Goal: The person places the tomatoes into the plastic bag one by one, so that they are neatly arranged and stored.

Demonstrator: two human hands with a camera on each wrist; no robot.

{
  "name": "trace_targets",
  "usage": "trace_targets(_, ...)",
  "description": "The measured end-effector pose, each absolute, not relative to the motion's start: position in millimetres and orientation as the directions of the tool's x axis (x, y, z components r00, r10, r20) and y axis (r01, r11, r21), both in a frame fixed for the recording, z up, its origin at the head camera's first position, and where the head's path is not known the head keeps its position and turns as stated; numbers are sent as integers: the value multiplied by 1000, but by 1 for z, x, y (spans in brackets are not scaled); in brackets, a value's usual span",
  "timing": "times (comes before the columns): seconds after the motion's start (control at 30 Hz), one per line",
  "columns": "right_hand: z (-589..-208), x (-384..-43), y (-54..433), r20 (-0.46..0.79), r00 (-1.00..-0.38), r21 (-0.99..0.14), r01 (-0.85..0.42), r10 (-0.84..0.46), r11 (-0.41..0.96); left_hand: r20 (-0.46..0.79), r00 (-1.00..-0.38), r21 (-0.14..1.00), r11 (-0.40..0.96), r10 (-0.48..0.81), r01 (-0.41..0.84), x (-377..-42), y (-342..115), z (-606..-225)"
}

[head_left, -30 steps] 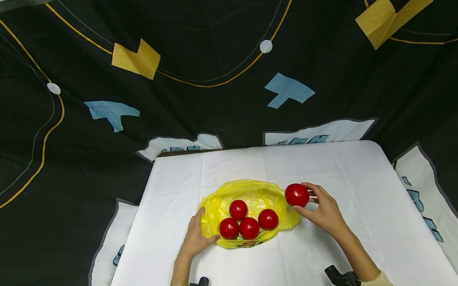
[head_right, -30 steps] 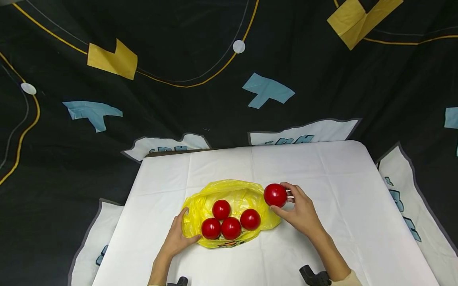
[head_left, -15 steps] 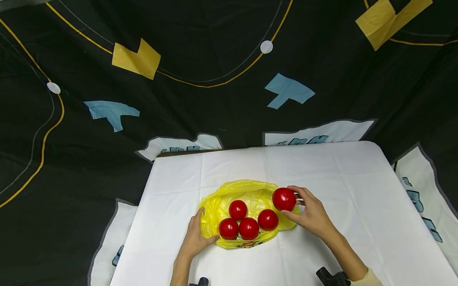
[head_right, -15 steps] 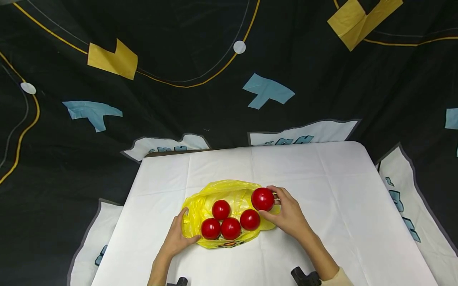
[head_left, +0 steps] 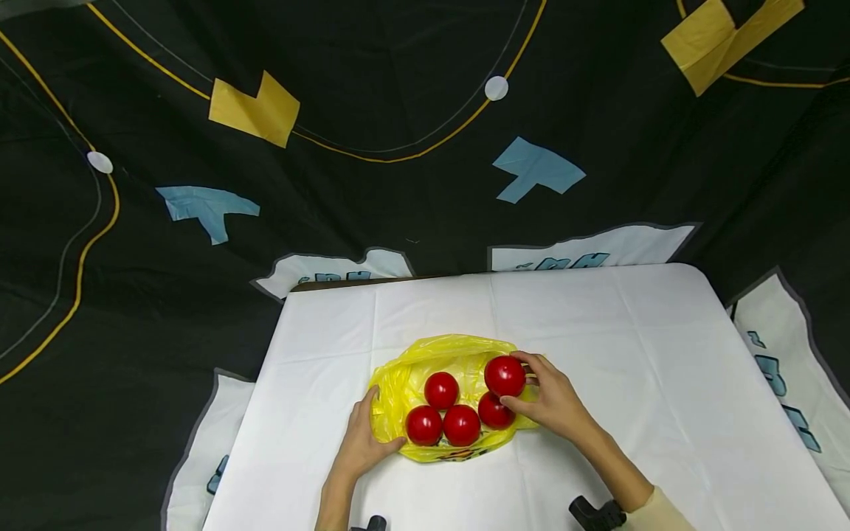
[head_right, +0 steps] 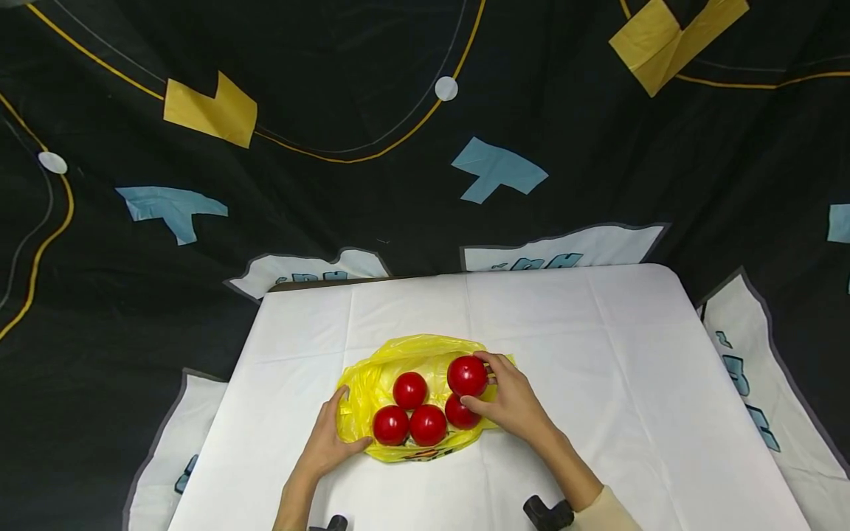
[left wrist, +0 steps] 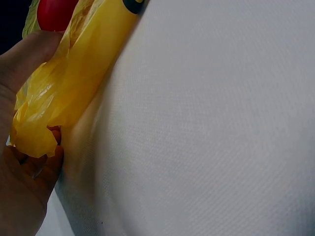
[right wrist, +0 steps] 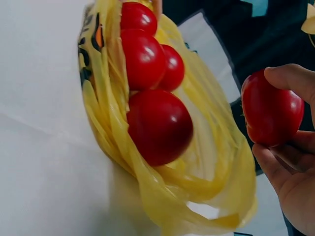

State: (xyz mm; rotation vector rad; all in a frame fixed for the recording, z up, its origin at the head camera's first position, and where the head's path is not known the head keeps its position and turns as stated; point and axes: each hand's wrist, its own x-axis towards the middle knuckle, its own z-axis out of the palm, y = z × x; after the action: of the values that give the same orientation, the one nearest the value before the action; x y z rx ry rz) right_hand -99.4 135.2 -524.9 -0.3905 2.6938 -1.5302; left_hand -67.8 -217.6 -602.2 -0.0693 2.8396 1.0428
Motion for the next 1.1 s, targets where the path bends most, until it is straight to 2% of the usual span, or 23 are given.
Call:
trace_targets(0.27,-536,-107,117,41,-963,-865,-167,-266,474,-122,-993,641,763,-3,-81,-68,-218,-601)
trace_targets(0.7,-561,-119,105,60,-957,-804,-214,-282,554,-147,-989,638,762,-16,-108,-68,-216,-600)
trace_targets(1.1,-566,-125,97,66,-962,-758,-221,-265,613,-117,-993,638,766,-6,-79,-67,-218,-602)
